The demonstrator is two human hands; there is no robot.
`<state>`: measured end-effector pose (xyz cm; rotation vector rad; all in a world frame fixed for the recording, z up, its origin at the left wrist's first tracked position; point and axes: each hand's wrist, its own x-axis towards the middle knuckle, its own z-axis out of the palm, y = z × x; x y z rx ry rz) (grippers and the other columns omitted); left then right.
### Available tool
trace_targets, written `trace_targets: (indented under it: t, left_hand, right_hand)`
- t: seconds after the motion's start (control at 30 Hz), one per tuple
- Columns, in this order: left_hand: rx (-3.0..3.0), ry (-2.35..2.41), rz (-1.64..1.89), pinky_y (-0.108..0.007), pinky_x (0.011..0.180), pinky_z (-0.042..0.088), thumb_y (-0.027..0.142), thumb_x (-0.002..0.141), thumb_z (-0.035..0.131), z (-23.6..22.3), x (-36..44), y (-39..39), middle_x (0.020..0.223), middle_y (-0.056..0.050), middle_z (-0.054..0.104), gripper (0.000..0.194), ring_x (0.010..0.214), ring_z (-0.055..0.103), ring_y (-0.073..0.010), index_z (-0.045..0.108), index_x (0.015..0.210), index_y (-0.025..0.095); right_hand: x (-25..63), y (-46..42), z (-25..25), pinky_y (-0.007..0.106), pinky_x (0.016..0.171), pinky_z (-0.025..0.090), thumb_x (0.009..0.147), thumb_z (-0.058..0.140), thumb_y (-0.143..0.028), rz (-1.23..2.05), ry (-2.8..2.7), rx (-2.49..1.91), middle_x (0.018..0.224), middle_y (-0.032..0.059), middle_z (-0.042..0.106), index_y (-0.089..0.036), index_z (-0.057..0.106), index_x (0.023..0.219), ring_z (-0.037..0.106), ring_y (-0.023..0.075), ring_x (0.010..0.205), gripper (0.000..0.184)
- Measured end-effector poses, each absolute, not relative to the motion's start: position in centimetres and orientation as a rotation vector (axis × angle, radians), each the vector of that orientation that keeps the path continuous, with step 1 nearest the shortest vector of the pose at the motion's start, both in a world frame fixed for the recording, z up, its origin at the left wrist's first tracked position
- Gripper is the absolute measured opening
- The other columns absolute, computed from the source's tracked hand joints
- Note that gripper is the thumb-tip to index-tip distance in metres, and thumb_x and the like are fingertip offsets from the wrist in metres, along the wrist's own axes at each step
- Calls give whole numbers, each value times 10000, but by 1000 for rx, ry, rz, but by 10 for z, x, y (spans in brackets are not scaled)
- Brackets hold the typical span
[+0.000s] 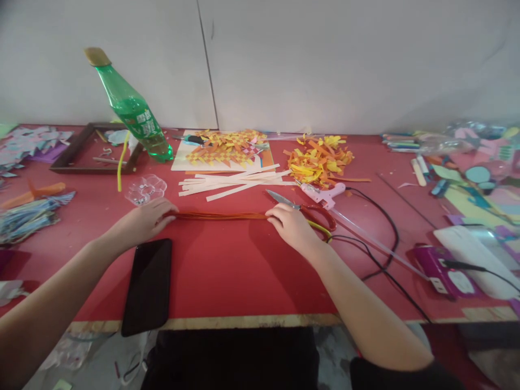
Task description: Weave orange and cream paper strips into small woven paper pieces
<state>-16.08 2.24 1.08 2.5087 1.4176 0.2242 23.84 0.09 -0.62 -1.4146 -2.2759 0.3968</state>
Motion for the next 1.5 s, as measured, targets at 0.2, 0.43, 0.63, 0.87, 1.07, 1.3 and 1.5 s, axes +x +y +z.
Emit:
trace_targets:
  t: [0.2,0.43,0.63,0.87,1.07,1.3,1.5]
  left_hand:
    - [2425,1456,246,-362,875,468,284,907,396,11,-164,24,949,-96,673,260,932,624,-231,630,932,174]
    - [1883,1557,313,-314,721,510,469,765,627,21,-164,18,806,-37,705,284,764,658,-200,647,816,191]
    - [1510,1396,300,-247,616,522,459,665,747,36,-166,21,676,3,685,311,625,626,-137,662,780,183]
    - [1451,1509,318,-278,638,564,448,603,773,28,-164,24,695,-17,731,312,664,677,-179,722,768,188]
    - [1729,1610,277,-318,746,543,440,701,678,21,-161,21,833,-30,760,256,798,697,-226,738,812,217]
    - [2381,1694,129,-375,766,503,239,854,475,27,-140,2,930,-87,686,226,858,641,-259,698,847,203]
    - [2660,1665,248,-398,854,482,78,837,438,36,-96,-15,1034,-95,678,286,942,585,-266,647,1005,179]
  right_hand:
    - [237,-1,0,357,827,527,877,552,-209,461,-2215,-1453,882,73,719,-196,705,861,680,216,853,155]
    - [251,0,13,340,760,550,785,666,-321,833,-1831,-1639,918,60,754,-198,716,926,703,202,773,193]
    - [265,9,17,324,683,549,671,764,-385,1212,-1617,-1686,673,52,732,-165,744,833,676,176,620,274]
    - [258,12,10,299,649,556,664,770,-345,1284,-1564,-1755,713,88,755,-140,760,846,691,175,616,275]
    - [254,10,13,283,613,527,723,687,-259,1126,-1754,-1831,653,48,748,-179,766,830,705,191,615,155]
    - [238,1,11,290,650,509,749,638,-211,626,-2076,-1744,813,40,740,-226,753,717,677,192,693,121]
    - [229,-9,9,291,674,523,792,575,-132,285,-2231,-1693,873,68,710,-197,765,853,664,173,670,210]
